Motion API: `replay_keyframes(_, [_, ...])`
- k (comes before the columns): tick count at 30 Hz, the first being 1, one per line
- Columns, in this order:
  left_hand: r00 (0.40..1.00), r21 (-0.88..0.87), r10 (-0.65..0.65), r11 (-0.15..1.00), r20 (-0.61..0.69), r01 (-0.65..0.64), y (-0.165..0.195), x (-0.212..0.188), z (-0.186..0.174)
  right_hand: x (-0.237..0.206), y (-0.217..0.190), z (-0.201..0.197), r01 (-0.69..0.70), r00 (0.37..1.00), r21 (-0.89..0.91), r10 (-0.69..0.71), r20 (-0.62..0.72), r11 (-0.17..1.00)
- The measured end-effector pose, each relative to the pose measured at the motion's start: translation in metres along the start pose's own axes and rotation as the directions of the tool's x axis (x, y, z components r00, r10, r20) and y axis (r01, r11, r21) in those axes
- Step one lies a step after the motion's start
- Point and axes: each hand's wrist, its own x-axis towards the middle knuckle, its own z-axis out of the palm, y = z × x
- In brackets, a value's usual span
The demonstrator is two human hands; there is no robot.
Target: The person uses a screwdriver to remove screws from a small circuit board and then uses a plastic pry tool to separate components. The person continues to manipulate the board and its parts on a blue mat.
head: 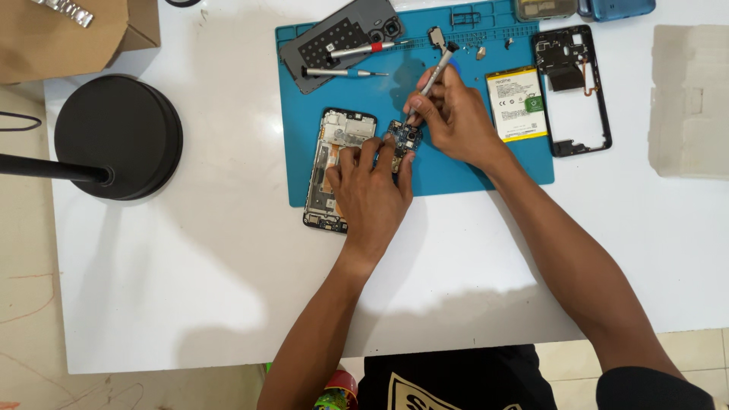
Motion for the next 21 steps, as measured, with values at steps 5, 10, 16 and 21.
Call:
replay_keyframes(5, [1.0, -0.02, -0.002, 1.0, 0.019, 0.002, -0.0002, 0.0003, 0.0003, 0.0015, -0.0008, 0.001, -0.029, 0.998, -0.016, 0.028, -0.048, 0.999])
replay_keyframes(10, [1.0, -0.007, -0.001, 1.0, 0.003, 0.001, 0.0002, 0.0004, 0.0002, 0.0012, -0.0012, 0.0008, 0.002, 1.0, -0.014, -0.002, -0.017, 1.0])
replay_keyframes(16, [1.0, -0.011, -0.009, 1.0, 0.023, 0.009, -0.0001, 0.0004, -0.0003, 0.0007, -0.002, 0.0021, -0.017, 0.999, -0.024, 0.016, -0.04, 1.0])
replay_keyframes(21, [1.0, -0.011, -0.003, 1.0, 0.009, 0.003, -0.0004, 0.0007, -0.0004, -0.0007, -0.0021, 0.0013, 0.007, 1.0, -0.036, -0.007, -0.002, 0.999])
